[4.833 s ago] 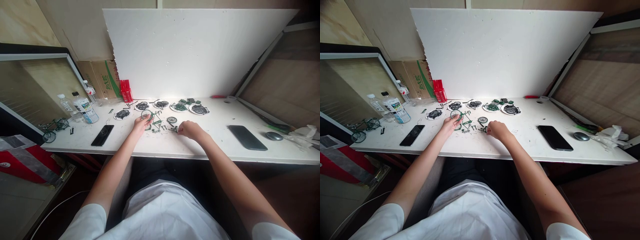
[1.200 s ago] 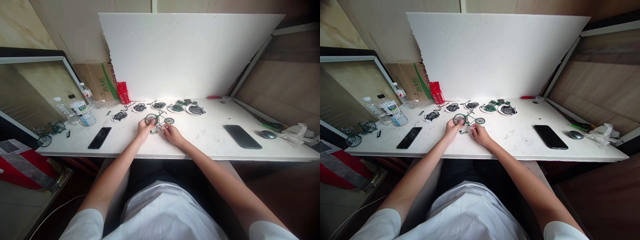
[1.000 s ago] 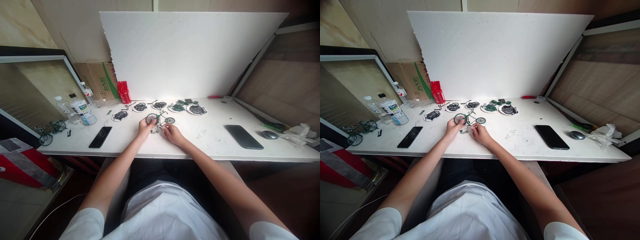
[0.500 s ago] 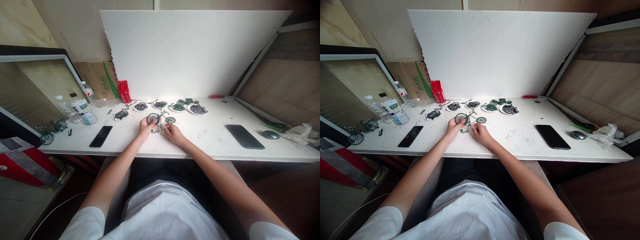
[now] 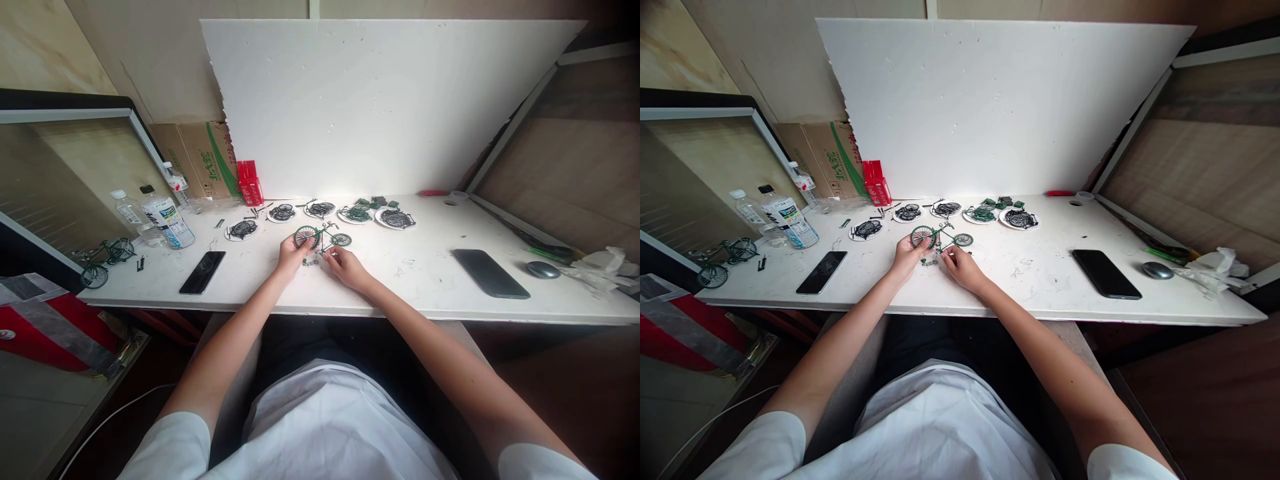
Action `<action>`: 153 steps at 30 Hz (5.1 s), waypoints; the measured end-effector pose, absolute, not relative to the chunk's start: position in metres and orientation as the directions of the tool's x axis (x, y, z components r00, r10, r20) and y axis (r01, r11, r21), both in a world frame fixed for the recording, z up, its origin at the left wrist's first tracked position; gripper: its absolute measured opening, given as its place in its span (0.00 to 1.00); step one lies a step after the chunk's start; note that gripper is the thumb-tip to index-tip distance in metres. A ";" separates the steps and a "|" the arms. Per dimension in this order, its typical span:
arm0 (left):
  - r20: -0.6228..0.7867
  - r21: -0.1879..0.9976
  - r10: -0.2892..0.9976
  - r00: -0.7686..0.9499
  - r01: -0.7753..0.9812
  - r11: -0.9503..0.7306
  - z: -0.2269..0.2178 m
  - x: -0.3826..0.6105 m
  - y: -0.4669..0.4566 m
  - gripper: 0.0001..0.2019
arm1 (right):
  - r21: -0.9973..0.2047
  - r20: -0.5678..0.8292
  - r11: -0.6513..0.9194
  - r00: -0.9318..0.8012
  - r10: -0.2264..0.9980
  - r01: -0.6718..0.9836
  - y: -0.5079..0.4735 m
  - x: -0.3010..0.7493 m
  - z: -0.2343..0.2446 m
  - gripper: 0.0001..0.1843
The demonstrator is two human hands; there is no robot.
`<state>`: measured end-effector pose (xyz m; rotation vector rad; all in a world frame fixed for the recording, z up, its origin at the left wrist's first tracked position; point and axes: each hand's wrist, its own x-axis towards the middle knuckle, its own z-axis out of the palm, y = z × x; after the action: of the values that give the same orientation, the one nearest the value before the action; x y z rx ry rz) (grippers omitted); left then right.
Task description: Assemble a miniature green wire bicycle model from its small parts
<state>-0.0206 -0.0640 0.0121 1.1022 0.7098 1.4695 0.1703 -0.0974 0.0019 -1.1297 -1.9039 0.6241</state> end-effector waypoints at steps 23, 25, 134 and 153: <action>0.300 0.891 0.953 0.048 -0.370 -0.262 0.014 -0.017 -0.065 0.28 | -0.753 0.367 0.450 -0.262 0.893 0.480 -0.098 0.170 0.005 0.21; 0.305 0.893 0.951 0.051 -0.362 -0.267 0.014 -0.017 -0.066 0.28 | -0.754 0.366 0.449 -0.260 0.893 0.480 -0.099 0.170 0.004 0.21; 0.164 0.901 0.967 0.197 -0.429 -0.065 0.022 -0.022 -0.075 0.20 | -0.776 0.480 0.546 -0.266 0.836 0.316 -0.117 0.163 0.010 0.24; 0.099 0.888 0.925 0.366 -0.452 0.084 0.018 -0.022 -0.072 0.15 | -0.751 0.518 0.516 -0.117 0.847 0.412 -0.111 0.163 0.007 0.20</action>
<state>-0.0219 -0.0717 0.0185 1.0213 0.5794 1.1179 0.1628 -0.1110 0.0071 -1.0669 -1.7305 0.5295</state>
